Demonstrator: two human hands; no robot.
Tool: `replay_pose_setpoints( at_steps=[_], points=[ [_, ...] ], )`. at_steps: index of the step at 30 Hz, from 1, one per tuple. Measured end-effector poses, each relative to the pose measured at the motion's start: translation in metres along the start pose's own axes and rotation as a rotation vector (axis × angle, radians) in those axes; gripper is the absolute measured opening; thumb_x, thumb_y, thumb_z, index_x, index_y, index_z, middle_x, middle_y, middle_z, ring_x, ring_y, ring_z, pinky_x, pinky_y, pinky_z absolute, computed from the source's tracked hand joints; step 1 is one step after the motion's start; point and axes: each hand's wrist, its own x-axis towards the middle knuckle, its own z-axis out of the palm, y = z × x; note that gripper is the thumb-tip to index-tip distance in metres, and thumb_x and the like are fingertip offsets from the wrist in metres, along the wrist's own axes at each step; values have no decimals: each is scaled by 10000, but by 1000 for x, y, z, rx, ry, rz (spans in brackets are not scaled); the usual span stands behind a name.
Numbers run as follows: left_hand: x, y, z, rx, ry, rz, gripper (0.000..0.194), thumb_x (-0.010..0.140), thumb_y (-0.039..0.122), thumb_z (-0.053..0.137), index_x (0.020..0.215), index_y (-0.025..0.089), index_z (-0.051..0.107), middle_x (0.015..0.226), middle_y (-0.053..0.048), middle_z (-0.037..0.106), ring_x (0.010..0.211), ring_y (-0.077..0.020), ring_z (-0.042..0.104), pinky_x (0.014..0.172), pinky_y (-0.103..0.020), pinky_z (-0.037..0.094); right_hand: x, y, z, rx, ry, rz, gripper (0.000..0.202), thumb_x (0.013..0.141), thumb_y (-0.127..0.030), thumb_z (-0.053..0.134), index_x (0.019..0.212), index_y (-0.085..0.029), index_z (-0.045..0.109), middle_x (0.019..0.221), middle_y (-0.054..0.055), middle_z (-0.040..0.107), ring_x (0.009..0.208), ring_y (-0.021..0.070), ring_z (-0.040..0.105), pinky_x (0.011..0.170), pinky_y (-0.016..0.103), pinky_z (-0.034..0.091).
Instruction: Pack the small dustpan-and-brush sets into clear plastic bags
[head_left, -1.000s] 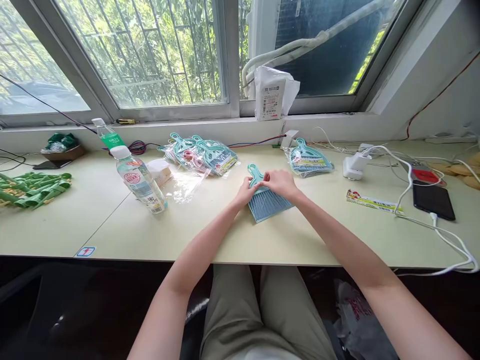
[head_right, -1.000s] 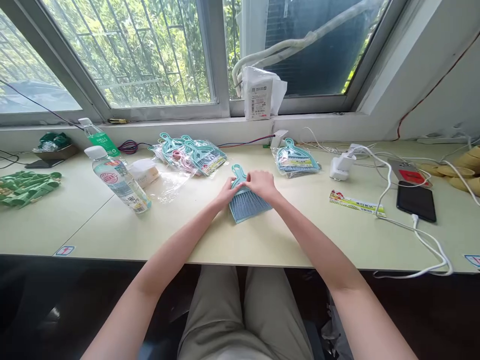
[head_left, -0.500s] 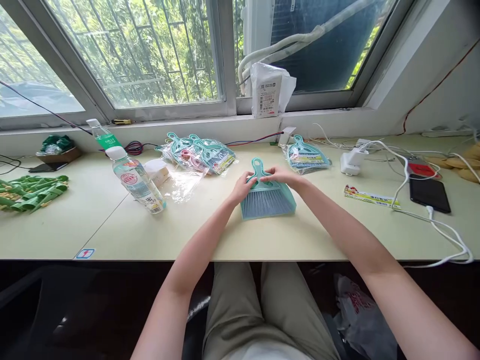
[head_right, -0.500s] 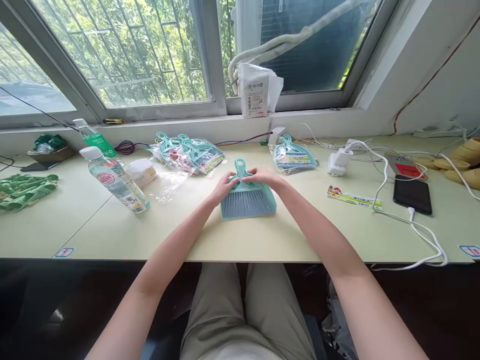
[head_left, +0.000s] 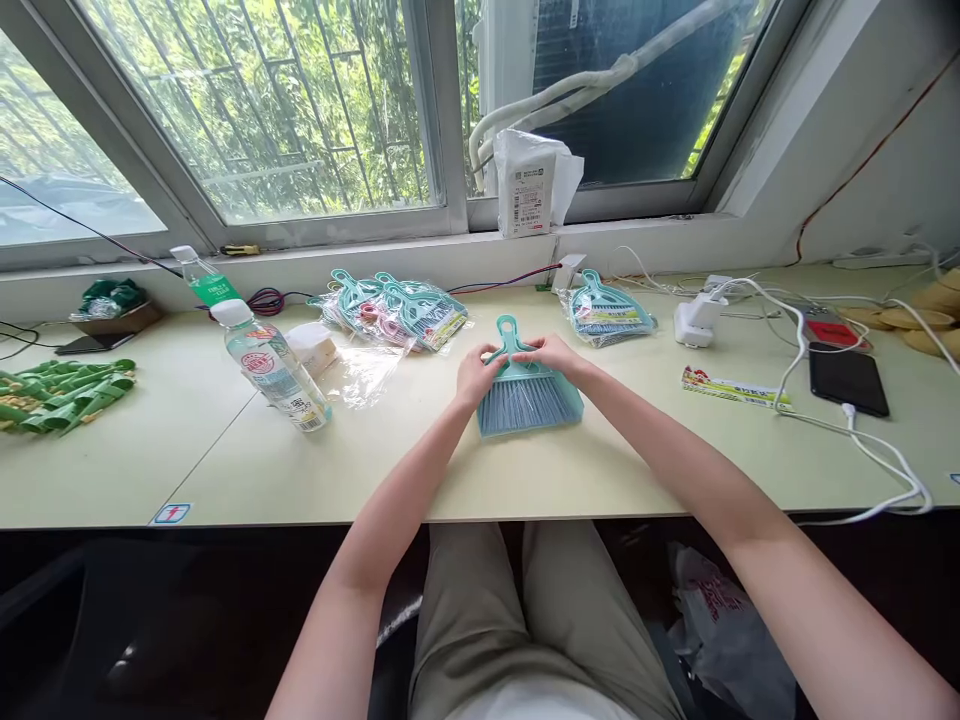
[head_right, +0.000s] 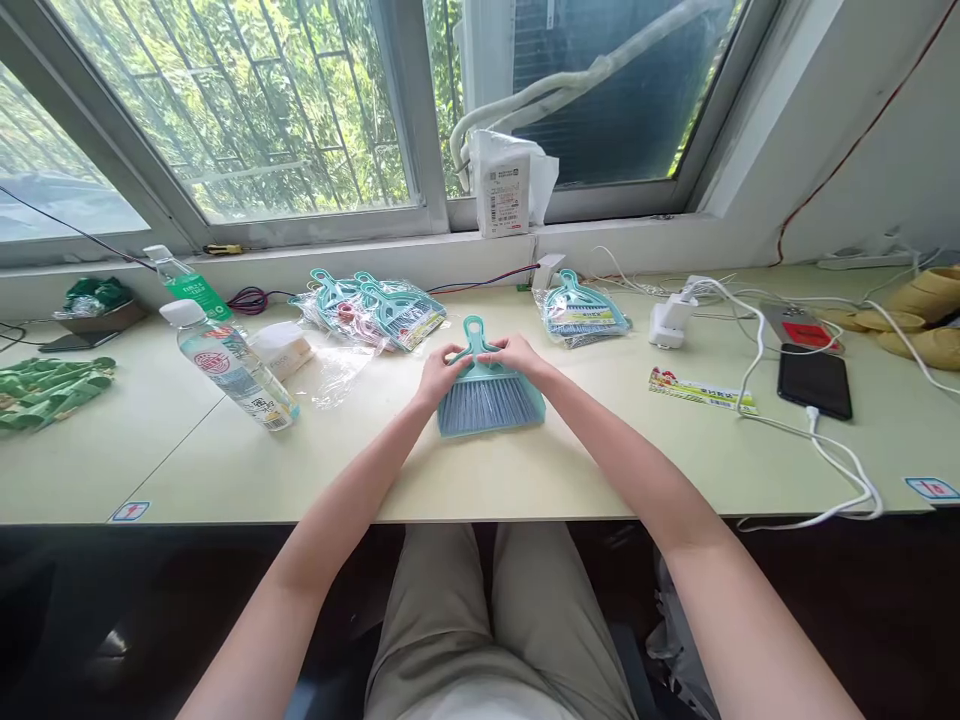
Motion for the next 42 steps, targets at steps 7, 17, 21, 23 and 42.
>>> replay_pose_setpoints(
  at_steps=[7, 17, 21, 23, 42],
  points=[
    [0, -7, -13, -321, -423, -281, 404, 715, 460, 771, 961, 146, 701, 1023, -130, 731, 1022, -298, 665, 875, -382, 512, -21, 18, -52, -90, -3, -93, 603, 891, -612, 503, 1343, -222, 585, 1381, 113, 600, 1214, 260, 598, 963, 382, 514],
    [20, -36, -23, -441, -130, -212, 511, 712, 247, 754, 1202, 177, 628, 1254, -125, 660, 1186, -284, 612, 1022, -426, 482, -149, 127, -136, -995, 350, 325, 779, 943, -594, 263, 1537, -91, 302, 1606, 209, 236, 1499, 397, 160, 1164, 649, 178],
    [17, -35, -19, -460, -102, -219, 566, 691, 206, 750, 1236, 169, 601, 1256, -135, 651, 1162, -286, 620, 1010, -438, 490, -178, 83, -78, -960, 93, 59, 667, 925, -577, 371, 1525, -285, 354, 1584, 91, 342, 1472, 333, 292, 1171, 635, 199],
    [14, -33, -19, -445, -93, -205, 613, 660, 183, 770, 1247, 178, 595, 1273, -130, 642, 1176, -286, 611, 1018, -433, 484, -195, 54, -36, -898, -67, -189, 667, 913, -583, 428, 1531, -352, 330, 1573, 50, 365, 1464, 311, 316, 1197, 609, 171],
    [17, -29, -15, -407, -27, -402, 548, 918, 655, 410, 1116, 206, 653, 838, -69, 697, 833, -232, 685, 677, -322, 523, -46, -52, -5, -698, 537, -423, 505, 1015, -304, 271, 1501, -290, 407, 1481, 48, 507, 1459, 289, 334, 1189, 624, 56]
  ],
)
